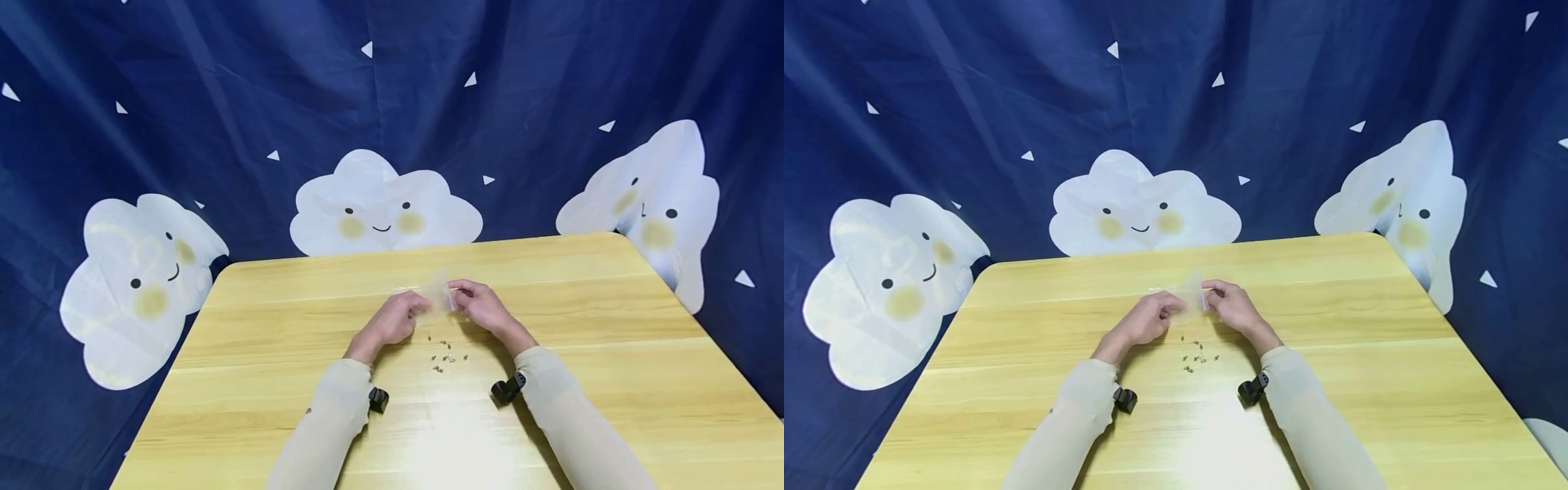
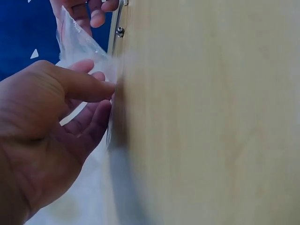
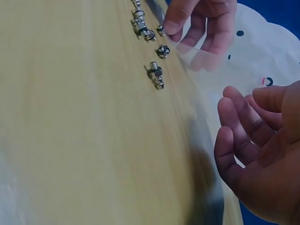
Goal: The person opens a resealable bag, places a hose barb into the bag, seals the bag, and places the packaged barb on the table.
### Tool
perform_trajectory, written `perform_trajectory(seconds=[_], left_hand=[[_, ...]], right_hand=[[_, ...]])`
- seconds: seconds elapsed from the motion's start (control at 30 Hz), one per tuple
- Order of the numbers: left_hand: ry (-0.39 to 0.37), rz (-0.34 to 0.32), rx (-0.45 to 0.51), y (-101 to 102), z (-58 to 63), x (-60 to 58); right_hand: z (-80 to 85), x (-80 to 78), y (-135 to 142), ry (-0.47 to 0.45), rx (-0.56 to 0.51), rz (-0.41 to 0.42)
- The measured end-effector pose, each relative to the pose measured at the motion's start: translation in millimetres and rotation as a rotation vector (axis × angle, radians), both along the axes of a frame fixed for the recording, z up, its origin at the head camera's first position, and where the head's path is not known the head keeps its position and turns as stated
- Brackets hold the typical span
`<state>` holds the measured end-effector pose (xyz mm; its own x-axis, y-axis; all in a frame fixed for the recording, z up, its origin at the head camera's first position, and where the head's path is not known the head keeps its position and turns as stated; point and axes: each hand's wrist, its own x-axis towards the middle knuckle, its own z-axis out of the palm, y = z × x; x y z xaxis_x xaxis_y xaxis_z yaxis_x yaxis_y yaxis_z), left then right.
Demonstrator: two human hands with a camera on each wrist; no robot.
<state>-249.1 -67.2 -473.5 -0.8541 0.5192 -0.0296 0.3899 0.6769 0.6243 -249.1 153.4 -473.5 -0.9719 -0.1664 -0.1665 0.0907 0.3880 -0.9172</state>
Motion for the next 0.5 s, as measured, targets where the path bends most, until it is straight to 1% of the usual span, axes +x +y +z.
perform_trajectory(seconds=[0.13, 0.27, 0.37, 0.5], left_hand=[[-0.075, 0.007, 0.094, 1, -1.0, -2.2], [-0.123, 0.018, 0.153, 2, 0.2, -5.4], [-0.164, 0.069, 0.195, 3, 2.1, -7.6], [-0.236, 0.178, 0.265, 5, 4.4, -10.3]], right_hand=[[0.3, 1.0, -4, 0.001, -0.014, 0.022], [1.7, 3.0, -8, 0.004, -0.011, 0.048], [2.3, 3.9, -11, 0.028, 0.016, 0.067], [2.4, 4.7, -13, 0.074, 0.060, 0.087]])
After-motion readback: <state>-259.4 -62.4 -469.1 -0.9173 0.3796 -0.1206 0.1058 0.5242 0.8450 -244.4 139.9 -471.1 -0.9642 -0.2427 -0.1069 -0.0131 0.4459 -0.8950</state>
